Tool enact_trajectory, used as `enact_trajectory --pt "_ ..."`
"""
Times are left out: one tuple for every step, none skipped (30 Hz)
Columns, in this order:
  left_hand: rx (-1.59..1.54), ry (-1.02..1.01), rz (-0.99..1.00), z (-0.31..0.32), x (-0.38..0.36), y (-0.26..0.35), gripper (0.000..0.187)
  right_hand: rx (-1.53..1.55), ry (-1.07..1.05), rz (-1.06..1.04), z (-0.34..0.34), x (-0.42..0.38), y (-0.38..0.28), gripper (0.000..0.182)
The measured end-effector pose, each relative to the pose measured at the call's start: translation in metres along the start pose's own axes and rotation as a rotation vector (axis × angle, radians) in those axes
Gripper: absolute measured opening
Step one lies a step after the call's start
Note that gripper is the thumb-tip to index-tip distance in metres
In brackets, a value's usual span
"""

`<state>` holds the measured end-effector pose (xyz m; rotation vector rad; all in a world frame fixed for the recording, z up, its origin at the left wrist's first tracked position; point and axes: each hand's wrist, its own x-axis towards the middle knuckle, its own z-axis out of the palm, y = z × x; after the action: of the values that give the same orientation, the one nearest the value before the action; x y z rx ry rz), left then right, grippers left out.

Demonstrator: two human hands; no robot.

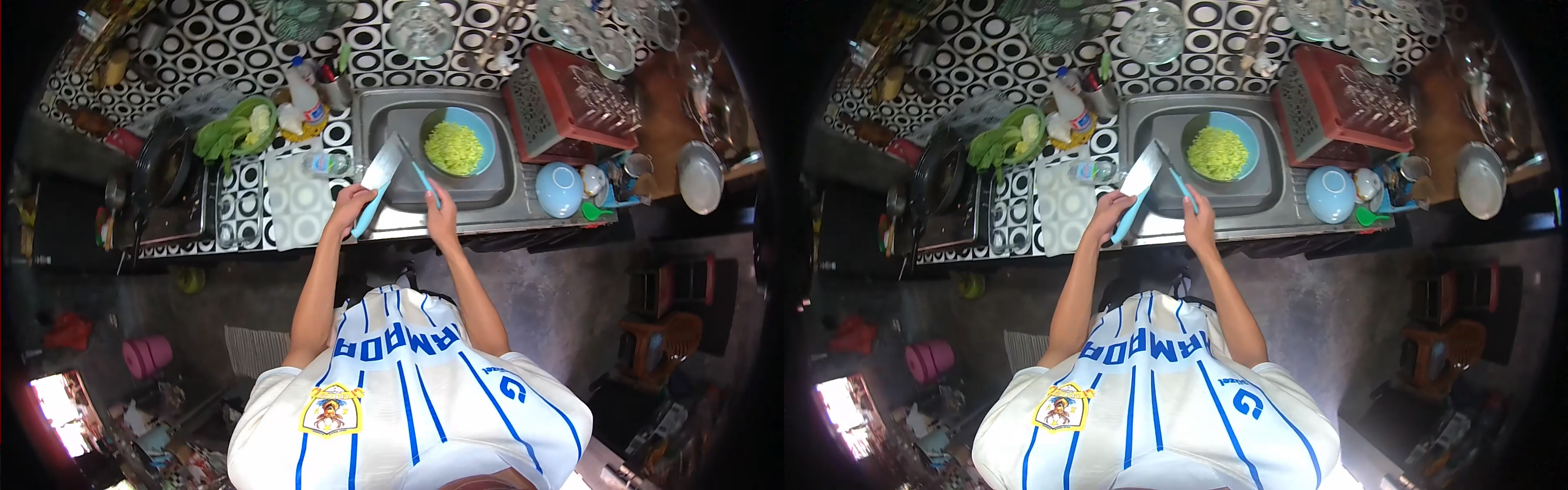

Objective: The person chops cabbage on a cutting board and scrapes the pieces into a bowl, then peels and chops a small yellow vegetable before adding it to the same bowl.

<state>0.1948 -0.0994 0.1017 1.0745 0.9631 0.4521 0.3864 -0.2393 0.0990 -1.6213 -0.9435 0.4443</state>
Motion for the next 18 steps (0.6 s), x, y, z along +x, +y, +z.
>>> enact_trajectory --pt "0.032 0.000 -0.033 -0.013 -0.013 -0.004 0.016 0.017 -0.058 0.031 0.013 -0.007 -0.001 0.037" --pt "0.035 0.023 -0.064 -0.025 -0.028 -0.008 0.015 0.033 -0.115 0.062 0.025 -0.014 -0.002 0.037" --pt "0.039 0.045 -0.094 -0.035 -0.042 -0.010 0.015 0.037 -0.159 0.096 0.037 -0.021 -0.004 0.037" --pt "0.043 0.065 -0.122 -0.048 -0.055 -0.014 0.014 0.005 -0.201 0.118 0.048 -0.027 -0.005 0.036" --pt "0.014 0.049 -0.146 -0.067 -0.059 -0.033 0.013 0.026 -0.220 0.101 0.059 -0.034 -0.007 0.034" --pt "0.021 0.029 -0.177 -0.086 -0.064 -0.046 0.013 0.048 -0.239 0.084 0.069 -0.041 -0.008 0.033" --pt "0.028 0.010 -0.209 -0.104 -0.072 -0.053 0.012 0.060 -0.262 0.071 0.078 -0.046 -0.006 0.032" --pt "0.033 -0.010 -0.243 -0.119 -0.080 -0.061 0.012 0.076 -0.253 0.125 0.089 -0.051 -0.003 0.032" --pt "0.013 0.004 -0.250 -0.129 -0.087 -0.064 0.012 0.092 -0.243 0.178 0.101 -0.055 0.002 0.033" --pt "0.006 0.018 -0.245 -0.139 -0.090 -0.064 0.012 0.105 -0.232 0.232 0.112 -0.058 0.007 0.034" --pt "-0.002 0.029 -0.243 -0.147 -0.092 -0.065 0.012 0.052 -0.248 0.205 0.120 -0.059 0.013 0.034" --pt "-0.009 0.036 -0.240 -0.156 -0.092 -0.070 0.012 0.016 -0.241 0.160 0.129 -0.057 0.010 0.034" --pt "0.022 0.023 -0.245 -0.167 -0.088 -0.073 0.014 -0.001 -0.242 0.158 0.136 -0.056 0.007 0.034" --pt "0.005 0.050 -0.248 -0.174 -0.084 -0.076 0.015 -0.019 -0.240 0.156 0.143 -0.057 0.003 0.033" --pt "-0.011 0.075 -0.249 -0.178 -0.081 -0.076 0.015 -0.056 -0.236 0.114 0.152 -0.058 0.006 0.032" --pt "-0.026 0.100 -0.248 -0.182 -0.076 -0.076 0.016 -0.094 -0.231 0.070 0.163 -0.060 0.013 0.031" --pt "-0.019 0.112 -0.250 -0.186 -0.072 -0.076 0.023 -0.131 -0.224 0.025 0.172 -0.061 0.020 0.031" --pt "-0.042 0.127 -0.231 -0.191 -0.065 -0.081 0.026 -0.154 -0.214 0.021 0.180 -0.063 0.023 0.030"
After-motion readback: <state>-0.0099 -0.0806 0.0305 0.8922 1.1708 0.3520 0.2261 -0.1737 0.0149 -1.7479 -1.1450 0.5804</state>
